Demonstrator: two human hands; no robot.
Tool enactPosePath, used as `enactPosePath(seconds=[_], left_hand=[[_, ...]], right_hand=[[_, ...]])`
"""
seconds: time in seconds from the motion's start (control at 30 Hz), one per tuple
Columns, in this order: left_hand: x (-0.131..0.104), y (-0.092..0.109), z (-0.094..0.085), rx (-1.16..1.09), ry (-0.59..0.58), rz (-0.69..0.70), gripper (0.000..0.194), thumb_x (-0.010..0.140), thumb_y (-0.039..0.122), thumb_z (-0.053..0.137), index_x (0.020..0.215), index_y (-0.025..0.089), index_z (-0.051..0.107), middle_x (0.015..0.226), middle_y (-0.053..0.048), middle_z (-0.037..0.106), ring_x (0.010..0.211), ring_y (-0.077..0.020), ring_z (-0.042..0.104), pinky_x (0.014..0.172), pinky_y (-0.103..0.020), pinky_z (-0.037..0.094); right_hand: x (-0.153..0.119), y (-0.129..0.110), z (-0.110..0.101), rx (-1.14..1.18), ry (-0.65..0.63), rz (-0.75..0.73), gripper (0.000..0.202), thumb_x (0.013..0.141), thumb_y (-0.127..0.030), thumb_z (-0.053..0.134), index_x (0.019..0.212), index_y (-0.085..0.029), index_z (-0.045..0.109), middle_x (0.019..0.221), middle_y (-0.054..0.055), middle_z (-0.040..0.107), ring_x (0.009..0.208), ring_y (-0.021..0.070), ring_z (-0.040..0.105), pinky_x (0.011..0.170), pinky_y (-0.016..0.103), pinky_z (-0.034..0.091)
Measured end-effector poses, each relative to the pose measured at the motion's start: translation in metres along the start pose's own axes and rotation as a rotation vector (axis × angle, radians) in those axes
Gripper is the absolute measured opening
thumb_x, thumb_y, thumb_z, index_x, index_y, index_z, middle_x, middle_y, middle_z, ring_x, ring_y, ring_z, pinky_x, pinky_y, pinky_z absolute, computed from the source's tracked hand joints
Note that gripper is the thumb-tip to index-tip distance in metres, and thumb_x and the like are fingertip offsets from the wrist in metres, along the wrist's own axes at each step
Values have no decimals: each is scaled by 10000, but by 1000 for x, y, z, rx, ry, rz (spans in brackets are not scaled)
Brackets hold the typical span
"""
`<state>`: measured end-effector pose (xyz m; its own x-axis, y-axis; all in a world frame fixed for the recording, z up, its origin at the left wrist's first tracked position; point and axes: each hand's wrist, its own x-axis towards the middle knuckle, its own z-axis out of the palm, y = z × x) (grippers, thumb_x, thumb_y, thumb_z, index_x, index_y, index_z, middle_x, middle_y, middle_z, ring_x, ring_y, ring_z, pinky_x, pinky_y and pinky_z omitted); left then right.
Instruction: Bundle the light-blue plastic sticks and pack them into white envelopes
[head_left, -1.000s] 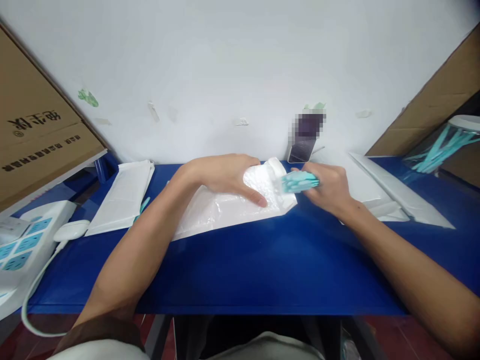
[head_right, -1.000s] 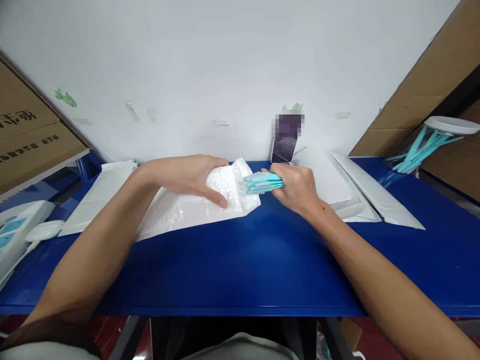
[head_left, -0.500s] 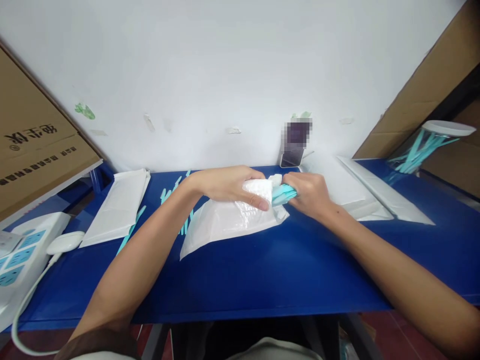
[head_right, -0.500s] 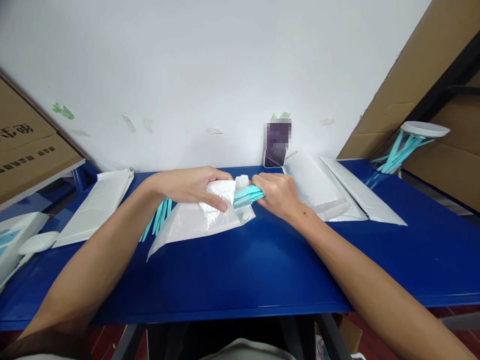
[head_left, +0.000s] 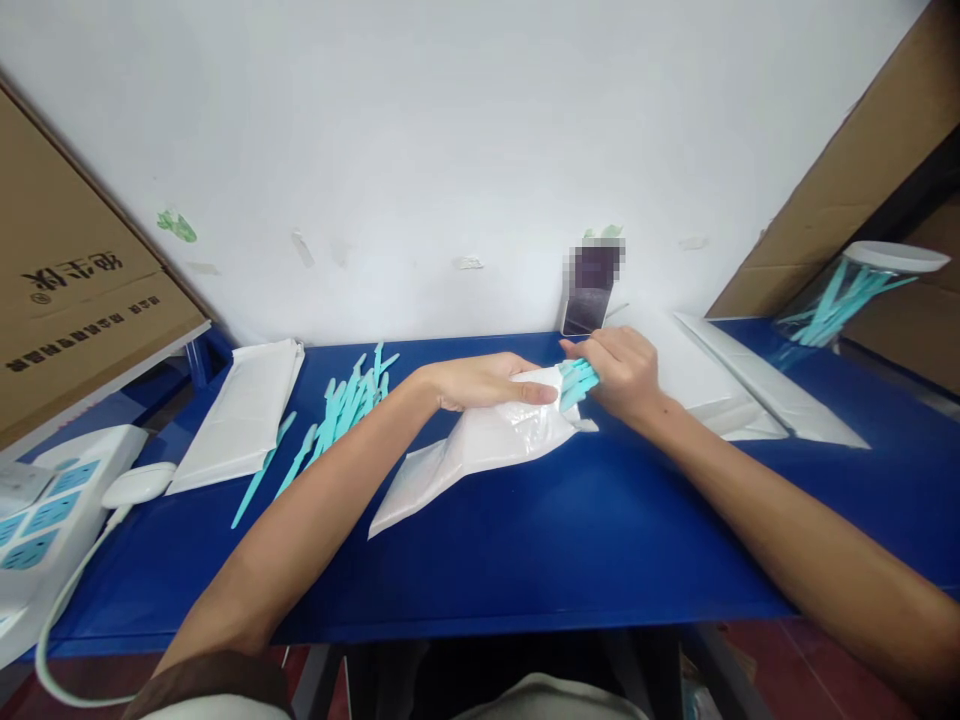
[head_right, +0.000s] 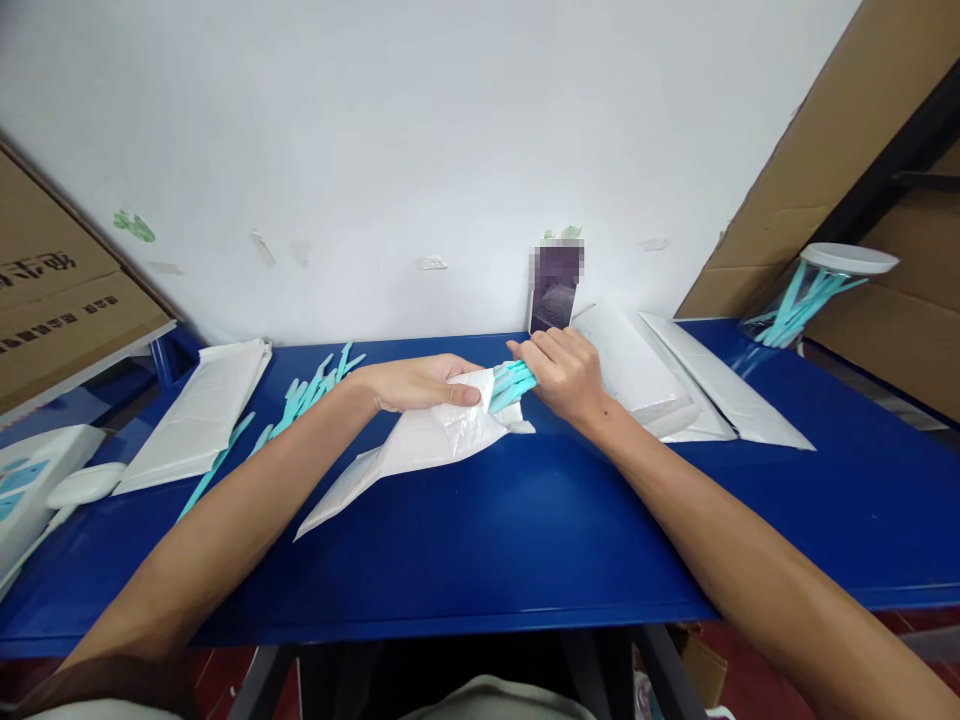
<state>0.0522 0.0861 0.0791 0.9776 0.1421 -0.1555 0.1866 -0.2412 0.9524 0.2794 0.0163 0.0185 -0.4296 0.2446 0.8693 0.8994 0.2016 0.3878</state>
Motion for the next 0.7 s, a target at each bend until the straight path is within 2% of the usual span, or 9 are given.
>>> enactPosePath(seconds=[0.1, 0.17, 0.27, 0.33, 0.4, 0.53, 0.6, 0.7], left_hand=[[5, -12, 3, -172, -57, -47, 703, 647, 783, 776, 951, 156, 687, 846, -54, 690, 740, -175, 623, 678, -298, 491], [7, -17, 4, -241, -79, -86, 726, 605, 798, 791, 923, 156, 675, 792, -51, 688, 696, -181, 629, 657, -312, 505], [7, -17, 6, -254, -47, -83, 656, 660, 746, 798, 935, 166, 662, 801, -38, 679, 697, -168, 620, 665, -304, 498], [7, -14, 6, -208, -3, -77, 599, 720, 699, 785, 978, 173, 664, 863, -37, 678, 735, -158, 613, 685, -290, 480], [6, -9, 5, -94, 69, -95, 565, 767, 671, 753, 1039, 182, 672, 942, -45, 680, 792, -162, 610, 704, -281, 458], [5, -2, 4, 278, 201, -169, 548, 809, 684, 678, 1049, 191, 673, 985, -51, 665, 822, -180, 589, 679, -287, 406], [6, -1, 6, 392, 173, -168, 542, 802, 694, 669, 1009, 193, 658, 980, -47, 659, 819, -183, 582, 676, -294, 394], [8, 2, 9, 434, 111, -167, 547, 736, 662, 742, 1021, 205, 646, 1008, -49, 666, 858, -205, 604, 704, -305, 415]], right_hand=[[0, 3, -1, 4, -52, 7, 392, 992, -245, 579, 613, -202, 485, 573, -1, 495, 576, 142, 396, 597, 327, 284], [-1, 5, -2, 0, -66, 8, 400, 995, -250, 569, 606, -203, 491, 568, 1, 483, 574, 144, 382, 599, 327, 282], [-2, 5, -3, -41, -70, 21, 360, 999, -196, 526, 639, -205, 538, 599, 18, 532, 600, 158, 407, 620, 332, 284], [-1, 3, -7, -70, -148, 33, 327, 1001, -175, 489, 689, -204, 583, 631, 33, 573, 626, 168, 444, 636, 338, 287], [5, -1, -14, -78, -333, 57, 282, 988, -167, 481, 743, -194, 617, 660, 45, 601, 643, 174, 485, 638, 340, 283], [32, -8, -33, 54, -886, 77, 167, 903, -103, 527, 935, -186, 668, 795, 56, 680, 639, 174, 558, 577, 326, 224], [54, -11, -42, 151, -1129, 57, 239, 852, -62, 546, 1004, -190, 678, 839, 58, 707, 648, 176, 596, 551, 313, 213], [91, -12, -48, 229, -1407, 65, 287, 779, -2, 569, 955, -183, 706, 799, 56, 712, 619, 171, 619, 535, 295, 267]])
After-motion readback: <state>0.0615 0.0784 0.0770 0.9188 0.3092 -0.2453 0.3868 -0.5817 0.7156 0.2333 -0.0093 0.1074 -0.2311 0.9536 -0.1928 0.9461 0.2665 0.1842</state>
